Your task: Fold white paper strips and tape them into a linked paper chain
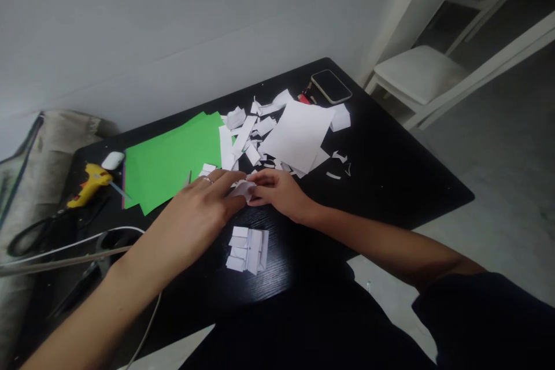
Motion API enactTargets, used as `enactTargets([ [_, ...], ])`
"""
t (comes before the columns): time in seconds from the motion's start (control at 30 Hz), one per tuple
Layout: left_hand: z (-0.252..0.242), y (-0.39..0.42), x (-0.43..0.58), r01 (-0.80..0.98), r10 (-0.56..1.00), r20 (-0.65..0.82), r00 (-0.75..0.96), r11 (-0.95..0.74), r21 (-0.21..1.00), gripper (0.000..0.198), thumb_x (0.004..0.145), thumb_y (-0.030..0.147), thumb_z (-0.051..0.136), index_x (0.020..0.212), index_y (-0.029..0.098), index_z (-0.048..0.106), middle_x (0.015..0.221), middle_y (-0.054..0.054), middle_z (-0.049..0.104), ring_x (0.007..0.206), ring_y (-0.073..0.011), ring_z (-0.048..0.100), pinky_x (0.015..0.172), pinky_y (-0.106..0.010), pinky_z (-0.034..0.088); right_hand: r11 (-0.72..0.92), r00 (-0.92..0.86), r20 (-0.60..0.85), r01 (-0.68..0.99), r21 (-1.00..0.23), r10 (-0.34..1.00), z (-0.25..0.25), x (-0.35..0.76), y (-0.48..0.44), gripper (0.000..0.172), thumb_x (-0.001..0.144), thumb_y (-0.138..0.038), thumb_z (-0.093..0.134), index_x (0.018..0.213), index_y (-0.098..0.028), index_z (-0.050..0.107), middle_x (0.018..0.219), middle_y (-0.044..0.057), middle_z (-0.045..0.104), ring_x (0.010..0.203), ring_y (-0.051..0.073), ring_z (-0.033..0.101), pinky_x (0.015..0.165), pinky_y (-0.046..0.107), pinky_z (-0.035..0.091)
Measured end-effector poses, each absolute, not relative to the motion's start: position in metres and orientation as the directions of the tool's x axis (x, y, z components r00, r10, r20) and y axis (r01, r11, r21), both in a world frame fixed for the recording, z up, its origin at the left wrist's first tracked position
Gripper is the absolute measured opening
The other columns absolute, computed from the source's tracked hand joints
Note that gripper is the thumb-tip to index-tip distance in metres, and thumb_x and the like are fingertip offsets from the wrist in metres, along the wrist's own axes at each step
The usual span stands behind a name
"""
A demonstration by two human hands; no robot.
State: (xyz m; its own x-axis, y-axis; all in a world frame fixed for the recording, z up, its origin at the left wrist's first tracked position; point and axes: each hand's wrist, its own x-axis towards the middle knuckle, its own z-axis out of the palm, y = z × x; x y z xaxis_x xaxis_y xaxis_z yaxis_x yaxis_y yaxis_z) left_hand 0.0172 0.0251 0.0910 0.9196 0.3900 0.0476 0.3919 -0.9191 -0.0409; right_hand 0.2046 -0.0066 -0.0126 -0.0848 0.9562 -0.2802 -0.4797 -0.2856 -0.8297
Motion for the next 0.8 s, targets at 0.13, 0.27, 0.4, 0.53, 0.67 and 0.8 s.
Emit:
enactTargets([
  [0.13, 0.102, 0.028, 0.019, 0.344, 0.342, 0.060, 0.938, -0.939, -0.025, 0.034, 0.093, 0.007, 0.053, 0.113, 0.024, 0.074, 0.136, -0.011, 0.065, 0.104, -0.0307, 0.067, 0.079, -0.048, 0.061, -0.295, -0.128, -0.268, -0.510, -0.808, 0.955, -0.010, 0.206, -0.008, 0.024, 0.070, -0.019, 0.090, 0.089, -0.020, 0.077, 0.087, 0.001, 0.073, 0.085, 0.017, 0.073, 0.089, 0.041, 0.070],
  [0.27, 0.101, 0.020, 0.020, 0.381, 0.395, 0.251, 0.883, -0.918, 0.106, 0.027, 0.096, 0.025, 0.065, 0.122, 0.024, 0.064, 0.143, -0.015, 0.060, 0.124, -0.0367, 0.064, 0.096, -0.058, 0.059, -0.292, -0.163, -0.242, -0.537, -0.792, 0.956, -0.006, 0.208, -0.008, 0.031, 0.067, -0.026, 0.093, 0.092, -0.021, 0.077, 0.092, 0.000, 0.074, 0.088, 0.016, 0.073, 0.095, 0.041, 0.067],
  [0.4, 0.062, 0.007, 0.020, 0.494, 0.680, 0.575, 0.454, -0.730, 0.473, 0.048, 0.085, 0.032, 0.082, 0.122, 0.025, 0.052, 0.124, -0.012, 0.065, 0.115, -0.0300, 0.067, 0.097, -0.053, 0.060, -0.280, -0.127, -0.255, -0.581, -0.764, 0.959, -0.003, 0.211, -0.006, 0.032, 0.068, -0.026, 0.092, 0.095, -0.020, 0.075, 0.096, 0.002, 0.075, 0.093, 0.018, 0.074, 0.100, 0.041, 0.065],
  [0.53, 0.011, 0.006, 0.018, 0.460, 0.917, 0.289, 0.274, -0.389, 0.798, 0.043, 0.092, 0.033, 0.074, 0.126, 0.024, 0.049, 0.129, -0.012, 0.063, 0.113, -0.0253, 0.068, 0.090, -0.046, 0.064, -0.328, -0.166, -0.290, -0.628, -0.706, 0.943, -0.001, 0.213, -0.004, 0.029, 0.067, -0.020, 0.090, 0.091, -0.018, 0.075, 0.095, 0.003, 0.076, 0.094, 0.020, 0.075, 0.098, 0.039, 0.066],
  [0.67, -0.007, 0.010, 0.016, 0.201, 0.912, 0.176, 0.371, -0.264, 0.943, 0.050, 0.096, 0.029, 0.068, 0.140, 0.028, 0.044, 0.146, -0.015, 0.056, 0.127, -0.0258, 0.066, 0.096, -0.044, 0.063, -0.424, -0.251, -0.344, -0.605, -0.674, 0.905, 0.002, 0.214, -0.004, 0.024, 0.070, -0.015, 0.085, 0.091, -0.019, 0.075, 0.092, 0.002, 0.078, 0.091, 0.020, 0.075, 0.096, 0.038, 0.067],
  [0.8, -0.006, 0.008, 0.014, 0.143, 0.864, 0.262, 0.429, -0.351, 0.925, 0.039, 0.099, 0.026, 0.066, 0.136, 0.026, 0.054, 0.147, -0.015, 0.056, 0.130, -0.0259, 0.063, 0.097, -0.040, 0.063, -0.513, -0.319, -0.404, -0.585, -0.628, 0.858, 0.003, 0.216, -0.003, 0.026, 0.070, -0.013, 0.085, 0.094, -0.018, 0.075, 0.091, 0.002, 0.078, 0.086, 0.017, 0.076, 0.090, 0.033, 0.067],
])
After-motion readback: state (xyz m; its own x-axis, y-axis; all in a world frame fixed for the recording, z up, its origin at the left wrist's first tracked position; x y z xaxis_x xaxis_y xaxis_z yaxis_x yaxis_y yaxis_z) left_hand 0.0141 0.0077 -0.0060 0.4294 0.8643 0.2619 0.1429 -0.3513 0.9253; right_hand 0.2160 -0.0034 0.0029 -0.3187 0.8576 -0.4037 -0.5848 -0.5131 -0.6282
